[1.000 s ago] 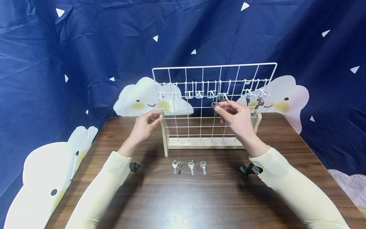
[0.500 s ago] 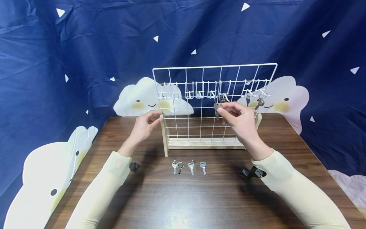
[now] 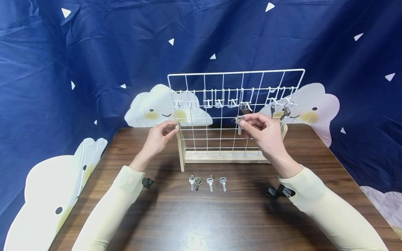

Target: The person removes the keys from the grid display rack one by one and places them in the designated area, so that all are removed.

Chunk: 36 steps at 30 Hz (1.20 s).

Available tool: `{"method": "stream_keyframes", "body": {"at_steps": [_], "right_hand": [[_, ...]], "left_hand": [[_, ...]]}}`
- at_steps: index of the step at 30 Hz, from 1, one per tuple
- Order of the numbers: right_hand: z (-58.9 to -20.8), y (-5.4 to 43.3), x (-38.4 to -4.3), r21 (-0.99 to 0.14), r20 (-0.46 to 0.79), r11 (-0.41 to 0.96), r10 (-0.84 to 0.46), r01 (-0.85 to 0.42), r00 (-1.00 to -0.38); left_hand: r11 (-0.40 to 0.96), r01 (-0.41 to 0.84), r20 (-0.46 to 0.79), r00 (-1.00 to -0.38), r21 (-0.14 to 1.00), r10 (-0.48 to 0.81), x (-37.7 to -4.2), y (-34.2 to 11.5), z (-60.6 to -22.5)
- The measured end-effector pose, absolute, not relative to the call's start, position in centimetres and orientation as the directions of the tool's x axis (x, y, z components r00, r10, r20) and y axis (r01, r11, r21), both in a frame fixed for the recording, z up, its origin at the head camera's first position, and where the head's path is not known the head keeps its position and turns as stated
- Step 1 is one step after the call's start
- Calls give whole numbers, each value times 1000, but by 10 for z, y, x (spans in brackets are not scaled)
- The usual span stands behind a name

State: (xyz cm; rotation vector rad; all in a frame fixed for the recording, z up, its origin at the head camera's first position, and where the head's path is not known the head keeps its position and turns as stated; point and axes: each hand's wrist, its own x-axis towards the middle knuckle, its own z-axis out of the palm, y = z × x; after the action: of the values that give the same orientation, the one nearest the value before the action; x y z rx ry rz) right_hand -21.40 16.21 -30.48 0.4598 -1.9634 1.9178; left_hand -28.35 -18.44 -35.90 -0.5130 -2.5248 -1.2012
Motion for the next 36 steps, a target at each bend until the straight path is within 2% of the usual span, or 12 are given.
{"method": "stream_keyframes", "body": {"at_steps": [15,32,36], "right_hand": [[-321,169,-210,-906,385,171,-37,-386,-922],[-339,175,-210,-919,300,242,-82,-312,-950],[-344,178,-209,-905,286,298,-101,-303,-953]], "left_hand": [[586,429,401,-897,688,185,-283,-185,-359],[595,434,405,-894,677,191,-283,-184,-358],[594,429,399,-897,681,190,-283,-184,-358]]}}
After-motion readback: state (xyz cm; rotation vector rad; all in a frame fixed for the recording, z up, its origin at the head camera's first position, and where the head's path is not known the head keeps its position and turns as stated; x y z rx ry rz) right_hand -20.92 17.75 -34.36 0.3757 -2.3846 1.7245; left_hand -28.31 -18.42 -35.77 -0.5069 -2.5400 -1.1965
